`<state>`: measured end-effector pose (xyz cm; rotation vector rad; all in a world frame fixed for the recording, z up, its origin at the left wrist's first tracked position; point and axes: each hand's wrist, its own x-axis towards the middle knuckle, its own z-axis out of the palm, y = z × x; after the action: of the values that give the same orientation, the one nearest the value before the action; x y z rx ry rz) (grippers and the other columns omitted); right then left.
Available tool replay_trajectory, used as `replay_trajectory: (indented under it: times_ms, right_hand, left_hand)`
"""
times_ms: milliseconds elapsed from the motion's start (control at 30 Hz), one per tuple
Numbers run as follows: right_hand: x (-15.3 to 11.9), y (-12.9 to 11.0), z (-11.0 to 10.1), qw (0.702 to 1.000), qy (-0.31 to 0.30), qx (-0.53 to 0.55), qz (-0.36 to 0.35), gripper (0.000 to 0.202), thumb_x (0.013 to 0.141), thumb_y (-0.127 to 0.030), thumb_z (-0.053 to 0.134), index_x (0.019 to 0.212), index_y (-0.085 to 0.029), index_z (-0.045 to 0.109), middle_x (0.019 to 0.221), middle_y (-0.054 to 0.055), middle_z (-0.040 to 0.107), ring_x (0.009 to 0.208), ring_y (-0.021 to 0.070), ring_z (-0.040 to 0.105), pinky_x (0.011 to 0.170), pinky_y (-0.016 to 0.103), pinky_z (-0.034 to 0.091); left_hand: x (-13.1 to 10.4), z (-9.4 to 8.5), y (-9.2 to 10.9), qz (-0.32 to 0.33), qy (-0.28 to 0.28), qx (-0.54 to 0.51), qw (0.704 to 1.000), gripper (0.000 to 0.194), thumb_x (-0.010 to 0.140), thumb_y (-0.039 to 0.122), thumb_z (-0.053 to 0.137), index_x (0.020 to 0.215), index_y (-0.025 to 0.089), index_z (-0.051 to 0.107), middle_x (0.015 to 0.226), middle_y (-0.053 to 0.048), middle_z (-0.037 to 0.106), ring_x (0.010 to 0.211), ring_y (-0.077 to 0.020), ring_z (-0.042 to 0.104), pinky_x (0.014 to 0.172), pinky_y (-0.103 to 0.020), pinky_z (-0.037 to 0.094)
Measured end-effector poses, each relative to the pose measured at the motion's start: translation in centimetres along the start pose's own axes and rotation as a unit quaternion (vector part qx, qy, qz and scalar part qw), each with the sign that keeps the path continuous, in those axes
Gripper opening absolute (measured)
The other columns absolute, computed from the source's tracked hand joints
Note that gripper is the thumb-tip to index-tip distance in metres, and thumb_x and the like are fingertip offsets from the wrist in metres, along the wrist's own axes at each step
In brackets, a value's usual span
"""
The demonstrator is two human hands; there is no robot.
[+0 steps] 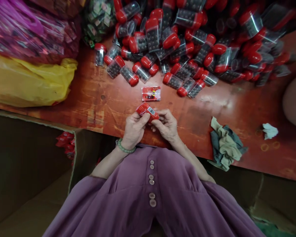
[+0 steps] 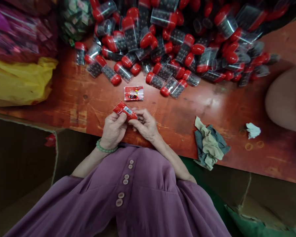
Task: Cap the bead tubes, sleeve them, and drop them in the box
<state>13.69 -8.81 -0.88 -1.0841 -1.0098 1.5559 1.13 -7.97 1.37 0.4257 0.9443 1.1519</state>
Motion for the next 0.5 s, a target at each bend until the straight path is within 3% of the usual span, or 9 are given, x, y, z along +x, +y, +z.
replay_trajectory:
  times_ms: [233, 367, 500]
  right_hand:
    - [-0.1, 0.0, -0.8, 0.999, 0.019, 0.007, 0.043, 0.045, 0.067, -0.05, 0.086, 0.083, -0.024, 0.054, 0.063, -0.008, 0.068, 0.042, 0.0073, 0.057, 0.039, 0.019, 0.047]
    - [0.1, -0.1, -1.0, 0.999, 0.02, 0.023, 0.04, 0.041, 0.067, -0.042, 0.088, 0.08, -0.024, 0.054, 0.06, -0.008, 0.069, 0.039, 0.0073, 0.055, 0.037, 0.018, 0.044]
    - [0.0, 0.3, -0.9, 0.999, 0.007, 0.012, 0.044, 0.039, 0.07, -0.044, 0.086, 0.081, -0.024, 0.054, 0.061, -0.008, 0.068, 0.039, 0.0071, 0.054, 0.036, 0.018, 0.042]
  left_hand:
    - [-0.2, -0.6, -0.4, -0.013, 0.001, 0.067, 0.998, 0.036, 0.069, 0.045, 0.085, 0.091, 0.017, 0.077, 0.089, -0.006, 0.079, 0.075, -0.0161, 0.072, 0.071, -0.028, 0.058]
    - [-0.2, -1.0, -0.8, -0.007, -0.012, 0.09, 0.996, 0.031, 0.075, 0.043, 0.081, 0.092, 0.018, 0.077, 0.086, -0.005, 0.078, 0.073, -0.0145, 0.07, 0.07, -0.026, 0.058]
    - [-0.1, -1.4, -0.9, -0.009, -0.014, 0.107, 0.994, 0.03, 0.076, 0.042, 0.08, 0.094, 0.018, 0.077, 0.087, -0.004, 0.078, 0.074, -0.0146, 0.071, 0.073, -0.027, 0.059]
